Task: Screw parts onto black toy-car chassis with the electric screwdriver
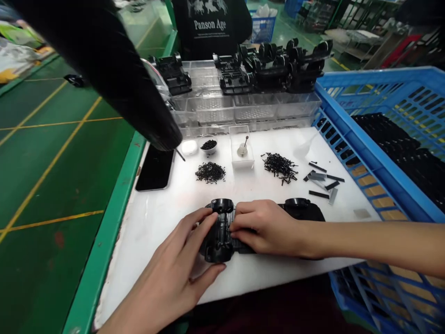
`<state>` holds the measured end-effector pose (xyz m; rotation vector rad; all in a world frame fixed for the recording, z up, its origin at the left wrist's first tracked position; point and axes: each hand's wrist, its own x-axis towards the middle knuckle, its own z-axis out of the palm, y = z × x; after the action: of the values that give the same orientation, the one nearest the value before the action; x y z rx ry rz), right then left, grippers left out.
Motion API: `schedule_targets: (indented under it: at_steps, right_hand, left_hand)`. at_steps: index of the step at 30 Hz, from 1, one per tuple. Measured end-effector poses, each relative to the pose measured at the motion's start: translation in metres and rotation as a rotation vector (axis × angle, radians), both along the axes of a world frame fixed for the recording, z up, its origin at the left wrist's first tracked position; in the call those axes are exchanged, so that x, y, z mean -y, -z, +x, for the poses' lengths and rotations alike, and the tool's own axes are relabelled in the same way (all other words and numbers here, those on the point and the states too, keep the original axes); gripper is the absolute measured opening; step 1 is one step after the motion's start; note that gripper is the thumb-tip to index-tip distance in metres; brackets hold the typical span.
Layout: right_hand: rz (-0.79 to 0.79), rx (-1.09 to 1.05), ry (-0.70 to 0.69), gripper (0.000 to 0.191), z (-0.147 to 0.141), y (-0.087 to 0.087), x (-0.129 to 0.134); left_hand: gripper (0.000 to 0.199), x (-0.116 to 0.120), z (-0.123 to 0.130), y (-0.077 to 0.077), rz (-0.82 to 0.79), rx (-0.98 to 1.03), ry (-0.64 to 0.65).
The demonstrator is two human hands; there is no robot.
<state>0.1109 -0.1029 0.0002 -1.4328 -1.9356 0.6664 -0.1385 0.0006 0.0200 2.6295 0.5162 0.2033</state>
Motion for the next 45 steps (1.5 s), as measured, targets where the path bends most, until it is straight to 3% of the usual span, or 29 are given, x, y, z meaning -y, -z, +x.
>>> schedule_targets:
  at_steps: [11, 28, 38, 45]
  right_hand:
    - [-0.024, 0.043, 0.010, 0.015, 0.003, -0.002, -0.005]
    - [-0.040, 0.082, -0.019, 0.016, 0.005, -0.005, -0.005]
    - [0.022, 0.309, -0.144, 0.013, 0.007, -0.011, -0.010]
    - [0.306, 0.710, -0.310, 0.023, 0.011, -0.020, -0.007]
  left_hand:
    - [0.051, 0.005, 0.010, 0.015, 0.069, 0.102, -0.029]
    - [0.047, 0.013, 0.016, 0.015, 0.149, 0.149, -0.023]
    - [0.047, 0.016, 0.017, 0.016, 0.158, 0.164, -0.046]
    - [0.044, 0.015, 0.017, 0.015, 0.128, 0.166, -0.028]
